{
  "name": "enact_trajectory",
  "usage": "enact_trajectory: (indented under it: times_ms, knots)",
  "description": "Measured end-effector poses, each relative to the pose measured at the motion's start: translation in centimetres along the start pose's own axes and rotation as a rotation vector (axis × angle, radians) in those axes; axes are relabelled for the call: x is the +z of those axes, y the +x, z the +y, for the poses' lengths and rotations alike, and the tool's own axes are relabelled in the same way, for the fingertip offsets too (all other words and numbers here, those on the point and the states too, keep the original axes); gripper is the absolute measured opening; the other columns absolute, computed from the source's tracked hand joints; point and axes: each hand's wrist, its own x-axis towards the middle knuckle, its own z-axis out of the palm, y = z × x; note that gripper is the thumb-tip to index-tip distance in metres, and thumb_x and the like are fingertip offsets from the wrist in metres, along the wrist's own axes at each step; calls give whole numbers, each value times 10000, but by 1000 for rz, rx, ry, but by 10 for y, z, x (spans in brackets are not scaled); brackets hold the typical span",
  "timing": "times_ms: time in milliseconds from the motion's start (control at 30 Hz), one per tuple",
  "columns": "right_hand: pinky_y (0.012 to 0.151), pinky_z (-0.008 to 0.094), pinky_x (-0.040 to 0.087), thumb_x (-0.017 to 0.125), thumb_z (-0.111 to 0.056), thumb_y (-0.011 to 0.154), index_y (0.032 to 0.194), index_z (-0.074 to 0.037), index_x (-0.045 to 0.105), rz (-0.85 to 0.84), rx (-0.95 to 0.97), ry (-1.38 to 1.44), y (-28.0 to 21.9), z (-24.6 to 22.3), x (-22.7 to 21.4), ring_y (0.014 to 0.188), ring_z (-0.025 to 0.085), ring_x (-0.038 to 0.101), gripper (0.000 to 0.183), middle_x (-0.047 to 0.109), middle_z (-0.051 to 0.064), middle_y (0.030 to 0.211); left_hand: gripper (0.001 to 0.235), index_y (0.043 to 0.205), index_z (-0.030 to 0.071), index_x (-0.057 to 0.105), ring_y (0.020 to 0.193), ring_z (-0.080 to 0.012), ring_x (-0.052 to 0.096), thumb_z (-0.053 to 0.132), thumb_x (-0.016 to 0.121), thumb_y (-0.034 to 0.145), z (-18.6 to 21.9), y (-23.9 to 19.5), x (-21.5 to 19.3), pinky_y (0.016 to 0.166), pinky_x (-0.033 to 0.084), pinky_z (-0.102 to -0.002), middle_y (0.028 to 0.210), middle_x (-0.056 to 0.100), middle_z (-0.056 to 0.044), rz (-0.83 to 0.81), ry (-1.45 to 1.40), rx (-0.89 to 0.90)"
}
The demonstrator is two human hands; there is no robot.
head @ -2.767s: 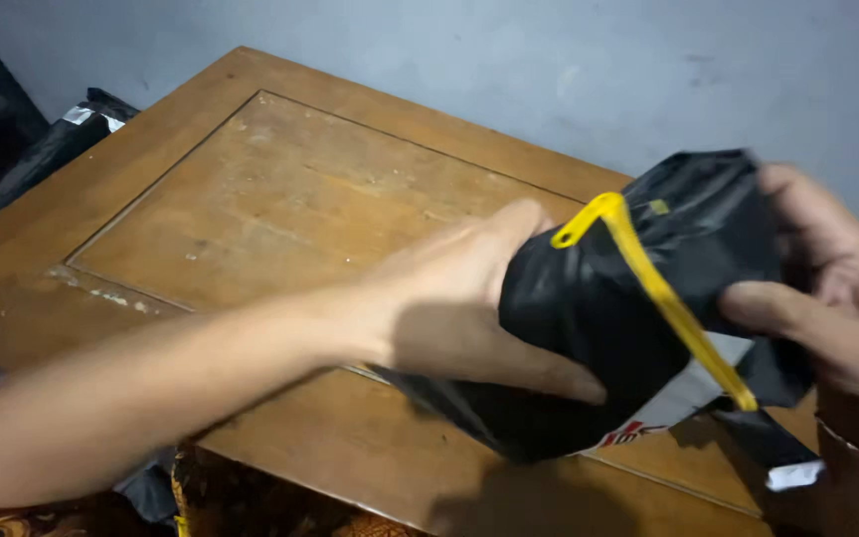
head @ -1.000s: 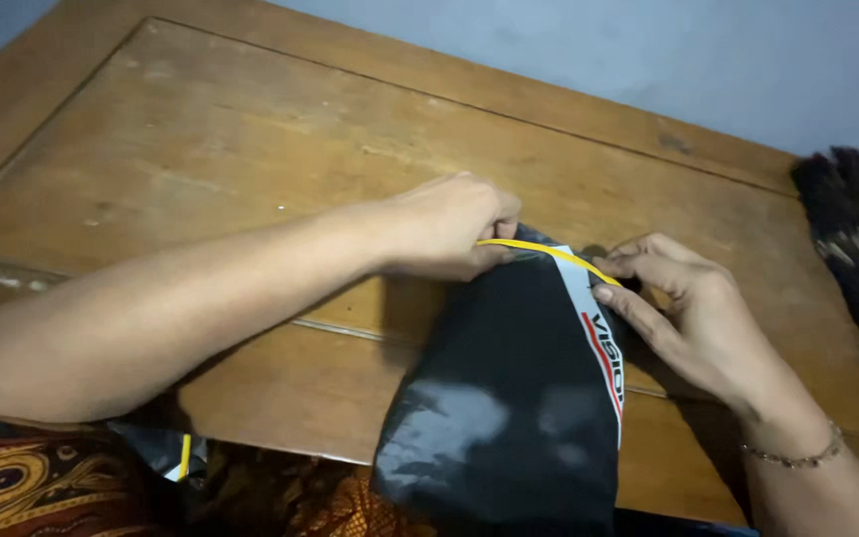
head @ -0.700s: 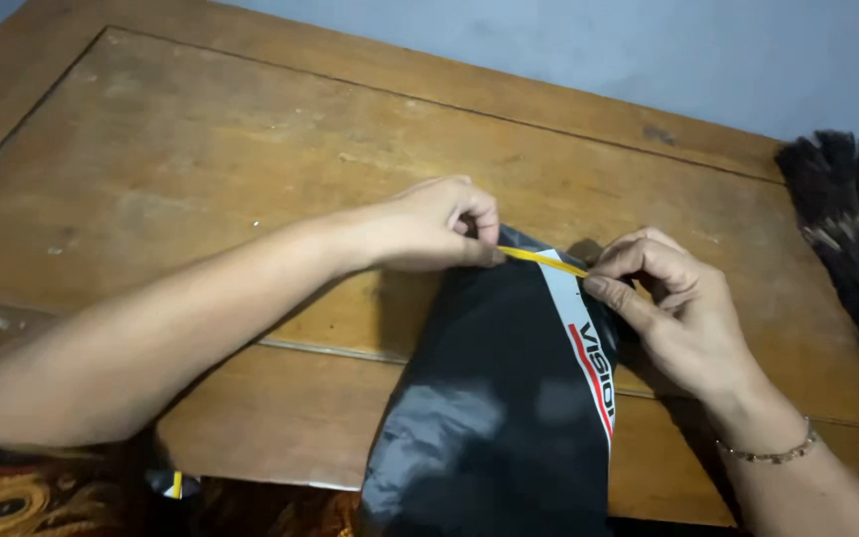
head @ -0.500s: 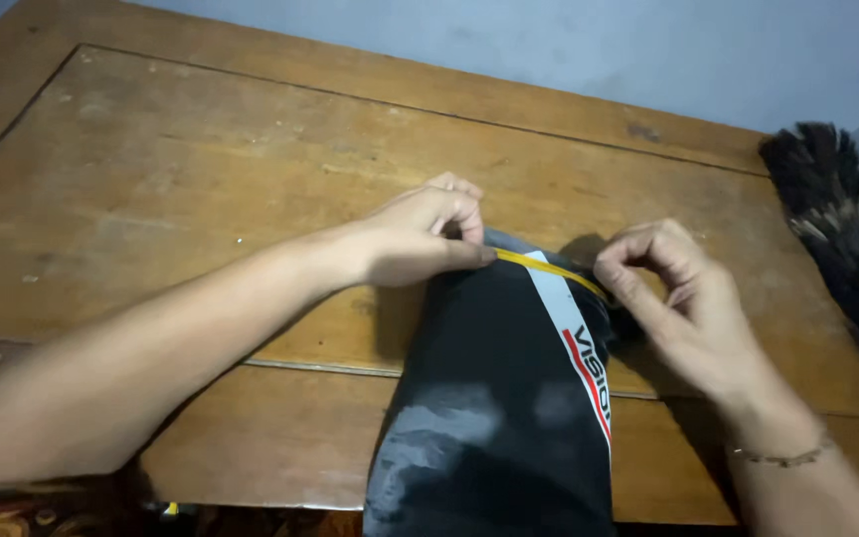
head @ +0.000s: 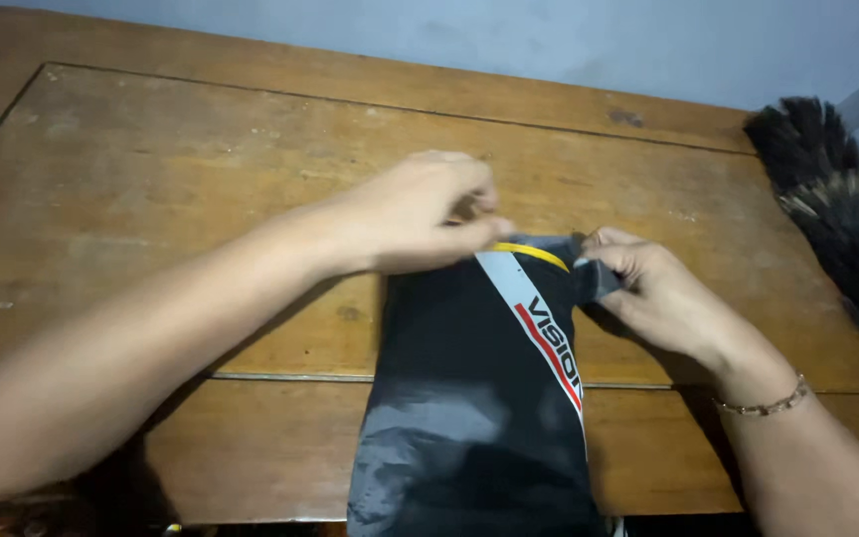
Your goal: The person places a black shipping bag onto a wooden table, inserts a folded item inside, and secures the bag using a yellow plastic tie. They then smooth the package and attach a white label to the exterior.
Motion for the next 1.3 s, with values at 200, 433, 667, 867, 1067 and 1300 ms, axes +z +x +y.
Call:
enact_trajectory:
  times_ms: [200,433,667,867,1067,1300]
  knots:
    - [400,267,175,565,44,913,749,-37,652,253,440,641,-8,-73,11,477,88,315,203,448,30,560,1011,1372,133,571,1206,-343,614,822,575,631,48,30,-5,943,490,-427,1357,651,-132,-337,59,-119]
    - [437,251,393,618,-113,1003,936,-51,666,521,265,718,-11,-77,20,490,130,530,102,553,89,580,851,1212,194,581,1133,-217,661,725,633,548,91,11,-25,876,507,-369,1225,692,-13,-439,-46,-293]
    - [824,249,511,524,-313,1067,958,-99,641,664,144,478,-10,-81,34,843,105,618,267,662,27,895,1005,1237,184,562,1240,-228,607,754,610,410,110,-19,-13,932,498,-388,1292,650,-21,-269,-185,-470]
    - [803,237,487,583,-320,1046,991,-90,677,698,181,525,-20,-106,28,832,98,605,254,666,13,888,985,1199,148,560,1146,-275,654,761,655,434,109,-30,5,908,520,-423,1197,674,-58,-74,-229,-325]
    - [967,301,540,617,-10,897,1374,3,533,550,111,460,-35,-125,-2,1054,198,675,484,696,150,1106,953,1163,128,536,1102,-304,642,773,694,479,112,-34,-19,858,528,-462,1171,650,-69,-74,-130,-310]
    - [999,278,402,506,109,906,1089,39,637,581,204,368,-43,-87,-27,1167,182,546,236,576,80,1240,921,1062,94,519,873,-344,661,773,863,544,108,-42,-33,702,528,-499,1037,630,-94,135,60,-17]
